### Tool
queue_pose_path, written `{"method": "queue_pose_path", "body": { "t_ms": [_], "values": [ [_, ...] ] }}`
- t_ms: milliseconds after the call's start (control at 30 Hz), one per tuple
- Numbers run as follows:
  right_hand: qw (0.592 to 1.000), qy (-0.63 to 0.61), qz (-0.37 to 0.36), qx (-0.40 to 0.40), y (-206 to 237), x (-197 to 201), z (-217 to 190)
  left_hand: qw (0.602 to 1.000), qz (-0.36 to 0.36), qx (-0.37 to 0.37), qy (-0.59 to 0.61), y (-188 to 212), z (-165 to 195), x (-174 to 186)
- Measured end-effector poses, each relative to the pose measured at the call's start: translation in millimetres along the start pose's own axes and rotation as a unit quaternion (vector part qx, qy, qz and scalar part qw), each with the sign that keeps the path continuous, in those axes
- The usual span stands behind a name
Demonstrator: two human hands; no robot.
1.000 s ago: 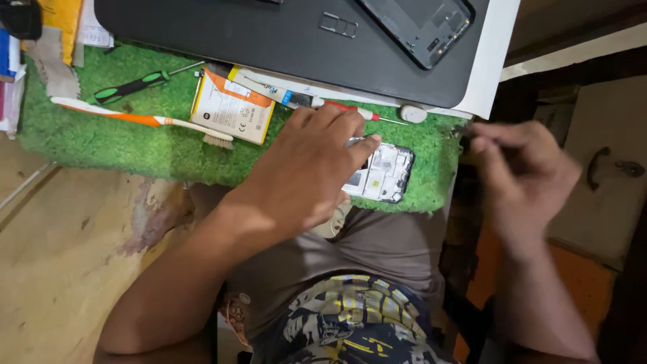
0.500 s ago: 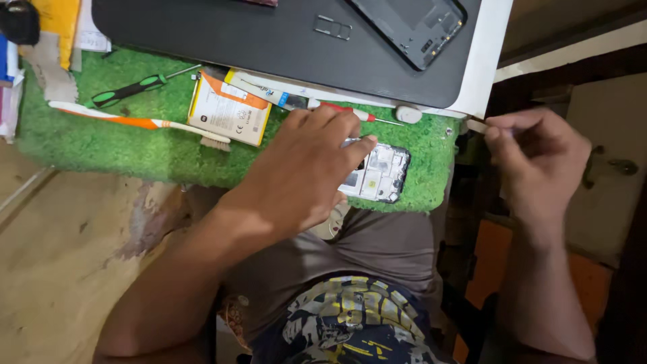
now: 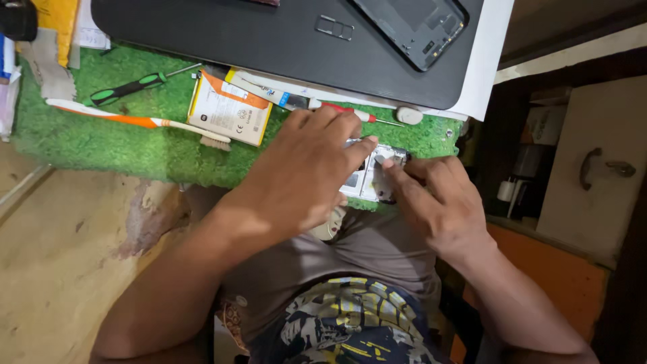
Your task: The person works on a disassembled smartphone at a repair bench, prying at its internal components by hand and using a toothbrush to brush the inside of the phone frame. They reposition the phone repeatedly while cleaning and manipulating the internal parts.
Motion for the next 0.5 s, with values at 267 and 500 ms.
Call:
{"method": "queue_pose_path", "body": {
  "t_ms": [267,500],
  "values": [
    [1.000,0.002,-0.004,0.002,1.6,-3.5,-0.1,1.000,-0.001,-0.002,0.006,1.9,0.2,-0.2],
    [1.000,0.005,0.003,0.000,0.6,-0.4,-2.7,1.000,0.007,0.003,0.004,0.3,0.2,-1.7]
  ]
}}
Point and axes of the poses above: each hand's wrist, its own y-axis away from the middle knuckle, its own x-axis out of the back of the hand, z = x × y, the point moved 6 cm from there along -y, towards the middle knuckle, and after that the axes turned 9 degrees about x, right-handed, at the moved point
